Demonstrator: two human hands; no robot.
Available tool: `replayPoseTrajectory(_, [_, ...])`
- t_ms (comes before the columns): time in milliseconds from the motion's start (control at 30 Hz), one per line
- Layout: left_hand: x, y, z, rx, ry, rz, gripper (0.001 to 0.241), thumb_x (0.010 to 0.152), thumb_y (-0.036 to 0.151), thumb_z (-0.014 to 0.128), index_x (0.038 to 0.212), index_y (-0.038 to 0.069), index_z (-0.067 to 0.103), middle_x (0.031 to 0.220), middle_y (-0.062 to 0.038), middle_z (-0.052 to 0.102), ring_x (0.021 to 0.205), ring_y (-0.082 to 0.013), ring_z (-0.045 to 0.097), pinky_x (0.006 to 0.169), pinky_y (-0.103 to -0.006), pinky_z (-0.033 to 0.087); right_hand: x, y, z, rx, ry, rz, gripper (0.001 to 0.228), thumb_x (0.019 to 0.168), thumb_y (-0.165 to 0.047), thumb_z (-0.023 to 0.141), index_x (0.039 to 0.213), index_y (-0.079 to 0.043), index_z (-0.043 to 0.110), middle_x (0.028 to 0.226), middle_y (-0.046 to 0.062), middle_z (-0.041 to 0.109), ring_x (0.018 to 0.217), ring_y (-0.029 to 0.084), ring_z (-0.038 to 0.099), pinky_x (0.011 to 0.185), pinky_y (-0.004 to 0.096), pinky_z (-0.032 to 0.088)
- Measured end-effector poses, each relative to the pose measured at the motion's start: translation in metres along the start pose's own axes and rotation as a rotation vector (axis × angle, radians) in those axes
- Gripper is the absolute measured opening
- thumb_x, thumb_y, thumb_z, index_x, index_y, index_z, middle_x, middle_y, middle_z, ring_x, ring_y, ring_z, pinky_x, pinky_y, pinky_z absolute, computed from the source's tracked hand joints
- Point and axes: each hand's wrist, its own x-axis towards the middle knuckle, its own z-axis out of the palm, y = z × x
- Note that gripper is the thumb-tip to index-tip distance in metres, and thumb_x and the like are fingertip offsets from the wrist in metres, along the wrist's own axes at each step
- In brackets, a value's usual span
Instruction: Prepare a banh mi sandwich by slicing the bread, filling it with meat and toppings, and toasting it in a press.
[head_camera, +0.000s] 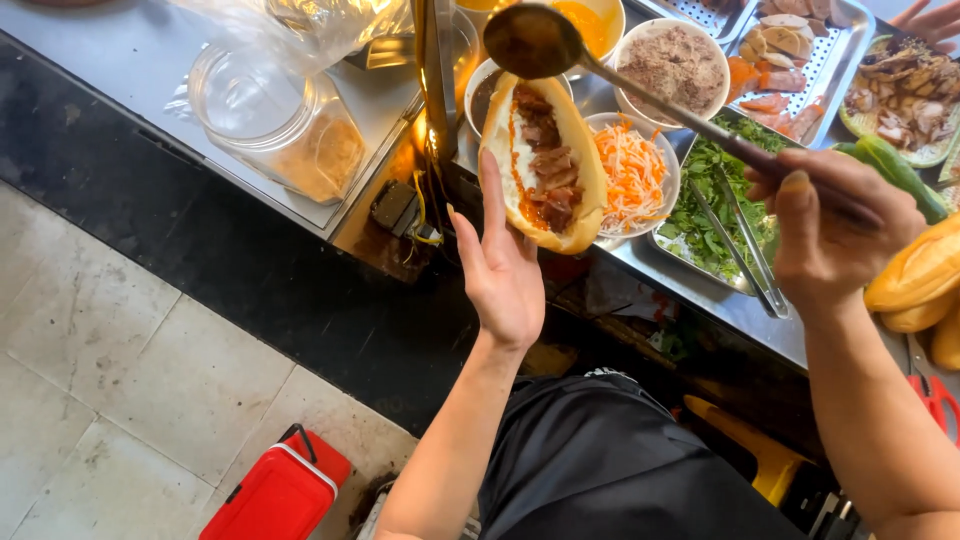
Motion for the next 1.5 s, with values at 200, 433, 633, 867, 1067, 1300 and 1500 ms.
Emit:
replayPoseTrajectory(200, [0.020, -0.007, -0.023, -0.030, 0.032, -0.025, 0.073, 0.105, 0.063, 0.022, 0.164, 0.021, 0.024, 0.173, -0.008, 0.021, 0.159, -0.0254, 0.020, 0.125, -0.0394, 0.011, -0.021, -0.009, -0.009, -0.037, -0.018, 0.012, 0.021, 0.108, -0.004, 0.059, 0.122, 0.012, 0.055, 0.102, 0.024, 0.065, 0.083, 0.027, 0.068, 0.071, 0.030, 0.058])
replayPoseTrajectory(433, [0.007, 0.003, -0.032, 0.007, 0.080, -0.047, 0.075, 0.103, 0.063, 0.020, 0.164, 0.018, 0.021, 0.172, -0.012, 0.022, 0.156, -0.0274, 0.024, 0.123, -0.0403, 0.017, -0.004, 0.011, 0.069, 0.158, 0.270, 0.443, 0.023, 0.114, -0.019, 0.060, 0.127, 0.001, 0.061, 0.104, 0.013, 0.070, 0.085, 0.016, 0.066, 0.067, 0.023, 0.053])
replayPoseTrajectory(633, [-0.015, 0.019, -0.024, 0.161, 0.233, -0.108, 0.077, 0.102, 0.069, 0.014, 0.166, 0.027, 0.010, 0.173, -0.012, 0.000, 0.159, -0.0319, 0.001, 0.124, -0.0559, 0.000, -0.028, 0.060, 0.136, -0.059, 0.219, 0.380, 0.020, 0.101, 0.000, 0.075, 0.120, -0.001, 0.075, 0.105, 0.023, 0.076, 0.097, 0.026, 0.074, 0.077, 0.035, 0.061])
replayPoseTrajectory(867, [-0.024, 0.013, -0.010, 0.263, 0.125, -0.127, 0.073, 0.105, 0.064, 0.012, 0.166, 0.025, 0.008, 0.174, -0.009, -0.001, 0.159, -0.0294, 0.001, 0.125, -0.0550, 0.003, -0.043, 0.072, 0.150, 0.345, 0.279, 0.673, 0.039, 0.108, -0.020, 0.064, 0.138, 0.004, 0.059, 0.113, 0.023, 0.073, 0.092, 0.018, 0.073, 0.078, 0.028, 0.064])
replayPoseTrajectory(1067, [-0.033, -0.034, 0.031, 0.320, -0.085, -0.234, 0.072, 0.106, 0.062, 0.010, 0.166, 0.023, 0.006, 0.174, -0.007, -0.003, 0.160, -0.0291, -0.001, 0.127, -0.0532, 0.004, -0.079, -0.011, 0.081, 0.507, 0.145, 0.827, 0.080, 0.093, -0.018, 0.070, 0.159, -0.012, 0.024, 0.151, 0.018, 0.039, 0.126, 0.031, 0.051, 0.095, 0.047, 0.053])
replayPoseTrajectory(1300, [-0.099, -0.155, 0.069, 1.214, -0.873, -0.380, 0.076, 0.109, 0.047, 0.029, 0.165, 0.013, -0.009, 0.171, -0.022, -0.012, 0.155, -0.0467, -0.015, 0.115, -0.0739, -0.010, -0.172, -0.062, -0.012, -0.283, 0.367, 0.686, 0.100, 0.085, -0.017, 0.084, 0.163, -0.006, 0.024, 0.156, 0.021, 0.038, 0.146, 0.035, 0.039, 0.120, 0.049, 0.032])
replayPoseTrajectory(1500, [-0.157, -0.248, 0.115, 0.600, -0.422, -0.715, 0.108, 0.097, 0.022, 0.070, 0.164, 0.028, -0.015, 0.160, -0.031, 0.020, 0.149, -0.0441, 0.033, 0.116, -0.0604, 0.036, -0.294, -0.116, -0.092, 0.102, 0.865, 0.800, 0.101, 0.074, 0.003, 0.084, 0.161, -0.008, 0.034, 0.146, 0.014, 0.053, 0.126, 0.019, 0.058, 0.103, 0.039, 0.054])
